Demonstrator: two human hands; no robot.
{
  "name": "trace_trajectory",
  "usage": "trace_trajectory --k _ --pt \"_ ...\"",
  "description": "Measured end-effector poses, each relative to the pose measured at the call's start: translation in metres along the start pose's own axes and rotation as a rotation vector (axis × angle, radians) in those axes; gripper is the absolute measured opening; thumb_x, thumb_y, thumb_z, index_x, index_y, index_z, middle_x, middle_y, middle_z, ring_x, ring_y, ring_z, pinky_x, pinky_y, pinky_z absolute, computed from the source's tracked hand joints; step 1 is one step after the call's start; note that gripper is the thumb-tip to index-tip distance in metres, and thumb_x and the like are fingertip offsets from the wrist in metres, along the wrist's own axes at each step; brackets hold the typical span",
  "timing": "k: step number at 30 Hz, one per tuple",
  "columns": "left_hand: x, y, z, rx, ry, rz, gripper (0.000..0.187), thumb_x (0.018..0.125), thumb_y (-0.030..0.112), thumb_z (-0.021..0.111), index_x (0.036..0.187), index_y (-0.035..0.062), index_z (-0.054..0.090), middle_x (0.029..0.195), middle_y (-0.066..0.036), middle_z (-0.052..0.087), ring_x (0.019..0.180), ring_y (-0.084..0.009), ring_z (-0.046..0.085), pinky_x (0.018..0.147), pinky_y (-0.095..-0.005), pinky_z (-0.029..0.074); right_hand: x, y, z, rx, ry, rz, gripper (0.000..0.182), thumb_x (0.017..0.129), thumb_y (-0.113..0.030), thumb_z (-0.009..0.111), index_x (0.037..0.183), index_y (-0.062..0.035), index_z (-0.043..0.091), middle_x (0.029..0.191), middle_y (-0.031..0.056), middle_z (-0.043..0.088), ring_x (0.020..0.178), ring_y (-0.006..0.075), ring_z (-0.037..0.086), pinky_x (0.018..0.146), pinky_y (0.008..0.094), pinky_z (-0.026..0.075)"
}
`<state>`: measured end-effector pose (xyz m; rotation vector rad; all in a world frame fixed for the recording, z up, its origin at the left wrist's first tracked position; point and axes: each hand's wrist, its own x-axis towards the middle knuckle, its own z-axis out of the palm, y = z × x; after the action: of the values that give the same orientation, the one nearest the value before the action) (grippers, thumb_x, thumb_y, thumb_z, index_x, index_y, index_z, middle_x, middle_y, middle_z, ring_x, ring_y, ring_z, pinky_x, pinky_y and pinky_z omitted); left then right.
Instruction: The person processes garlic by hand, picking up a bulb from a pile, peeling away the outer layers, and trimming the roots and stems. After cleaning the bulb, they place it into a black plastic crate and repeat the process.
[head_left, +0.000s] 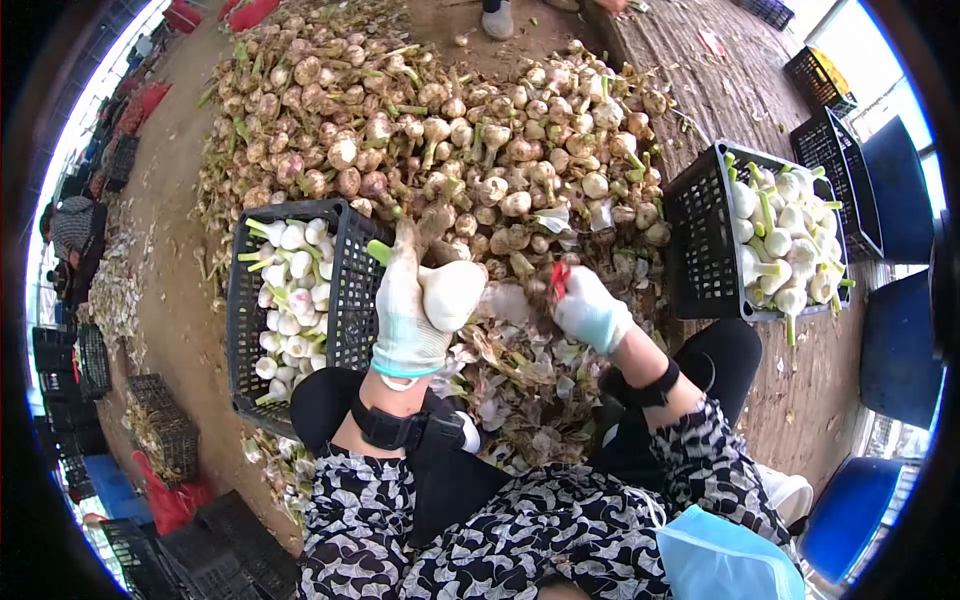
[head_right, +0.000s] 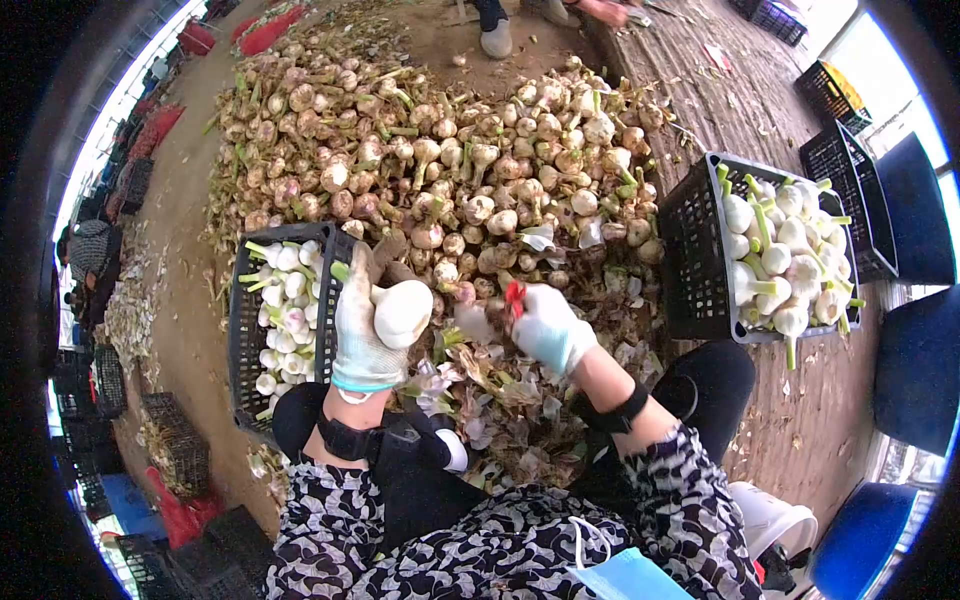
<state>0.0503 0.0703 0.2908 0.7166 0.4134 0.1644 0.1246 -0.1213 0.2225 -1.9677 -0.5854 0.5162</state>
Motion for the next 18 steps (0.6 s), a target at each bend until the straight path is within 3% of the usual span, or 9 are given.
trace_trajectory --k 1,2,7,11,13,14,15,17,18 --pt "0.004 0.002 -0.006 -0.069 -0.037 -0.105 0.049 0.092 0.05 0.047 0.11 0.0059 0.058 0.079 -0.008 0.063 0.066 -0.022 0.065 0.058 -0.0323 0.056 -0.008 0.003 -0.001 -0.2 -0.119 -0.028 0.011 0.075 0.005 0.05 0.068 -0.0024 0.052 0.053 0.004 0.047 0.051 0.0146 0.045 0.049 0.0312 0.038" --pt "0.003 0.0 -0.009 -0.149 -0.017 -0.151 0.048 0.092 0.049 0.047 0.11 0.0059 0.059 0.08 -0.008 0.063 0.066 -0.0226 0.065 0.058 -0.0331 0.056 -0.006 0.007 -0.006 -0.378 -0.252 -0.011 0.013 0.079 -0.013 0.053 0.075 -0.002 0.058 0.066 0.0224 0.057 0.067 0.0388 0.059 0.058 0.0428 0.045" --pt "0.02 -0.019 -0.016 -0.224 0.074 -0.286 0.043 0.094 0.046 0.044 0.104 0.0083 0.06 0.087 -0.01 0.065 0.068 -0.0231 0.065 0.059 -0.0351 0.057 -0.001 -0.063 0.007 0.193 0.086 -0.428 0.035 0.08 -0.02 0.067 0.107 -0.0024 0.054 0.098 0.019 0.059 0.085 0.0314 0.06 0.072 0.0384 0.049" --pt "0.004 -0.006 -0.015 0.171 0.183 -0.009 0.047 0.093 0.049 0.045 0.095 0.0051 0.06 0.086 -0.009 0.065 0.068 -0.0214 0.066 0.057 -0.0303 0.056 -0.019 -0.023 0.05 0.263 -0.053 0.08 0.039 0.083 -0.022 0.066 0.112 -0.0001 0.052 0.091 0.0161 0.06 0.075 0.0284 0.06 0.068 0.0346 0.049" --pt "-0.005 -0.01 0.012 0.349 0.23 0.106 0.05 0.094 0.047 0.044 0.119 0.0043 0.051 0.084 -0.006 0.062 0.064 -0.015 0.063 0.053 -0.0285 0.053 -0.008 -0.023 0.064 0.796 0.185 -0.183 0.042 0.083 -0.021 0.068 0.115 -0.0006 0.051 0.091 0.0094 0.06 0.071 0.0203 0.058 0.067 0.0334 0.049" --pt "-0.003 -0.023 -0.003 0.478 0.136 0.118 0.054 0.094 0.044 0.047 0.127 0.0012 0.045 0.105 -0.011 0.059 0.087 -0.0176 0.063 0.073 -0.0312 0.053 -0.017 -0.061 0.03 1.155 -0.137 0.134 0.043 0.081 -0.018 0.07 0.116 -0.0012 0.051 0.096 0.0067 0.06 0.079 0.0155 0.056 0.07 0.0314 0.049" --pt "-0.005 -0.033 0.006 0.656 0.012 0.269 0.061 0.093 0.045 0.047 0.132 -0.0017 0.04 0.126 -0.015 0.05 0.114 -0.0236 0.051 0.097 -0.0373 0.041 -0.013 -0.055 0.039 0.756 0.01 -0.016 0.038 0.08 -0.016 0.069 0.111 -0.0007 0.052 0.094 0.008 0.061 0.081 0.014 0.057 0.07 0.0298 0.049" --pt "-0.002 -0.035 0.019 0.764 -0.086 0.532 0.066 0.089 0.045 0.056 0.131 -0.0034 0.041 0.12 -0.012 0.051 0.098 -0.0153 0.052 0.084 -0.0302 0.045 -0.002 -0.022 0.028 0.579 0.146 0.004 0.03 0.078 -0.015 0.069 0.103 -0.0014 0.058 0.086 0.0083 0.063 0.078 0.0145 0.059 0.066 0.029 0.049" --pt "-0.003 -0.027 0.022 0.865 -0.033 0.548 0.065 0.092 0.045 0.048 0.132 -0.0055 0.04 0.129 -0.015 0.046 0.113 -0.0215 0.045 0.096 -0.0346 0.036 -0.004 -0.04 -0.008 0.613 0.271 -0.054 0.023 0.079 -0.015 0.066 0.097 -0.0019 0.061 0.08 0.008 0.063 0.072 0.0154 0.059 0.063 0.0294 0.048"
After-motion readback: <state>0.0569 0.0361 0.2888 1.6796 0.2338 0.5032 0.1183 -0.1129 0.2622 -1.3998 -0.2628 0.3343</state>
